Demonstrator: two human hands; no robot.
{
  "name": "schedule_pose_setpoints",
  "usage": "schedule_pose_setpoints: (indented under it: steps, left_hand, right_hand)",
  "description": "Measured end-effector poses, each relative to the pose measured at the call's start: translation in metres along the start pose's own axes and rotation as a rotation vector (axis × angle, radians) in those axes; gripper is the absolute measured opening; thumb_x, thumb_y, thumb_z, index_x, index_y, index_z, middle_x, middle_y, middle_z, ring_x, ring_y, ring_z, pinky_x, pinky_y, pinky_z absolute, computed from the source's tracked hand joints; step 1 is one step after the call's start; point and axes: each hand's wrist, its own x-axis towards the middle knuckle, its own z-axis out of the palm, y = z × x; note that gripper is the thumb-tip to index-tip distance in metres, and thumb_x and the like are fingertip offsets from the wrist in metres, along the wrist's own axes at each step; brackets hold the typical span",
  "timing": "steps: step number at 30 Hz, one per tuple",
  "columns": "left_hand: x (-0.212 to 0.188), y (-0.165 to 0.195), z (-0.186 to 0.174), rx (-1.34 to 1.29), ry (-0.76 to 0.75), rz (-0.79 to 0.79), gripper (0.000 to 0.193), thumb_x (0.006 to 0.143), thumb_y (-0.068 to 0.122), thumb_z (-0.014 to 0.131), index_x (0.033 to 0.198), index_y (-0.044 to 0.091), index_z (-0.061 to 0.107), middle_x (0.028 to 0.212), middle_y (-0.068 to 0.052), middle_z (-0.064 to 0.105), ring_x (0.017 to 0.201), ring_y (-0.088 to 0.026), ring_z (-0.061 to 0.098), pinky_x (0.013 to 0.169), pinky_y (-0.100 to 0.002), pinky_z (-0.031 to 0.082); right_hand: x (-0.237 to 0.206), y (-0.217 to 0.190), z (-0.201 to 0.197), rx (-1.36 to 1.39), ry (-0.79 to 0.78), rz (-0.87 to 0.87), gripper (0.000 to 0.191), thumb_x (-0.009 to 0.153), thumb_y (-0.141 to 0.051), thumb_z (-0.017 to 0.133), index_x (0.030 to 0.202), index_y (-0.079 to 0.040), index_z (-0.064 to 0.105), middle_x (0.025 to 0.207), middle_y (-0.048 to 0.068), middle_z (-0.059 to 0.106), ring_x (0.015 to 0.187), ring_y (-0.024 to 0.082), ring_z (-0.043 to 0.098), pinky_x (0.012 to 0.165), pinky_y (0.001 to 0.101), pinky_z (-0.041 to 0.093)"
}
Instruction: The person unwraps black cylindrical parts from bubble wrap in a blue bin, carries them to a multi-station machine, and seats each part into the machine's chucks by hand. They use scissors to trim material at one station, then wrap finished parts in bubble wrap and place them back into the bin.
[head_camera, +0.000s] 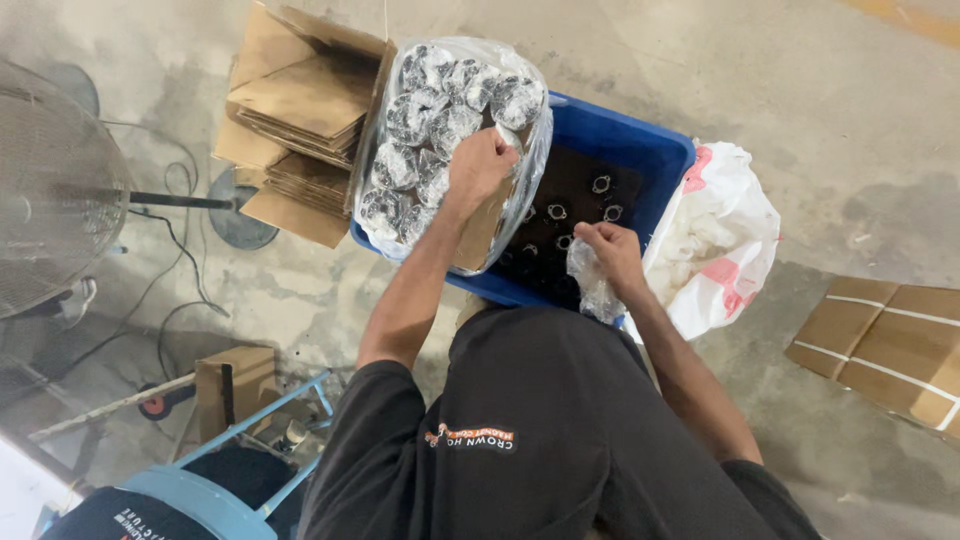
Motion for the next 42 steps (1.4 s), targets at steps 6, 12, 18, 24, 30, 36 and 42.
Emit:
schedule_pose_setpoints:
  steps: [6,12,18,24,30,36,42]
  left_hand:
    - [-0.054,0.027,-0.032,-0.651,-0.008,0.112,0.018,0.098,0.01,0.061,0.082,0.004,0.056,0.069,-0.001,0.057,0.062,-0.009,0.051,0.054,-0.028,0.043]
    - [-0.104,0.059,-0.029,-1.055,-0.307,0.165,0.018,0.104,0.008,0.057,0.088,0.008,0.05,0.074,0.004,0.054,0.066,-0.003,0.052,0.059,-0.023,0.045]
    - [-0.144,0.054,-0.016,-1.013,-0.552,0.158,0.014,0.103,0.01,0.058,0.09,0.006,0.053,0.077,0.002,0.057,0.071,-0.004,0.054,0.065,-0.023,0.047]
    - [-0.149,0.028,-0.003,-0.344,-0.63,0.081,0.021,0.091,0.025,0.07,0.085,0.006,0.062,0.076,-0.007,0.065,0.071,-0.019,0.066,0.066,-0.035,0.053]
    - [-0.061,0.012,-0.008,-0.101,-0.048,0.019,0.017,0.094,0.03,0.064,0.095,0.013,0.068,0.09,-0.009,0.073,0.083,-0.03,0.072,0.075,-0.044,0.055]
    - [0.042,0.011,0.006,0.119,0.213,0.121,0.022,0.087,0.031,0.072,0.094,0.01,0.068,0.099,-0.016,0.069,0.085,-0.038,0.068,0.074,-0.051,0.053]
    - [0.066,0.004,0.0,-0.009,-0.102,-0.023,0.019,0.083,0.029,0.071,0.087,0.011,0.069,0.09,-0.012,0.071,0.089,-0.032,0.071,0.081,-0.045,0.055]
  right_hand:
    - [-0.002,-0.037,0.031,0.662,-0.403,-0.023,0.042,0.101,-0.033,0.054,0.132,-0.007,0.063,0.112,0.008,0.075,0.086,0.013,0.067,0.073,0.0273,0.057]
    - [0.006,-0.068,0.045,1.014,-0.495,0.12,0.033,0.105,-0.03,0.052,0.127,-0.008,0.062,0.11,0.011,0.072,0.093,0.024,0.073,0.082,0.0419,0.062]
    - [0.012,-0.02,0.021,0.84,-0.414,0.213,0.021,0.106,-0.02,0.055,0.117,-0.004,0.065,0.104,0.01,0.073,0.09,0.021,0.073,0.081,0.0372,0.062]
    - [0.012,0.05,0.007,0.402,-0.08,0.118,0.006,0.096,-0.008,0.073,0.099,-0.004,0.071,0.09,0.002,0.072,0.078,0.011,0.066,0.072,0.0261,0.055]
    - [-0.004,0.066,0.004,-0.41,0.1,-0.353,0.018,0.081,-0.007,0.076,0.096,-0.003,0.065,0.086,0.007,0.07,0.08,0.016,0.068,0.075,0.0324,0.054]
    - [-0.007,0.041,-0.016,-0.73,-0.006,-0.521,0.007,0.09,-0.003,0.066,0.096,-0.006,0.064,0.09,0.013,0.068,0.083,0.026,0.065,0.073,0.0368,0.052]
    - [0.006,0.032,-0.017,-0.42,-0.326,-0.309,0.014,0.087,-0.005,0.072,0.095,-0.005,0.06,0.086,0.007,0.064,0.079,0.015,0.061,0.068,0.0313,0.051]
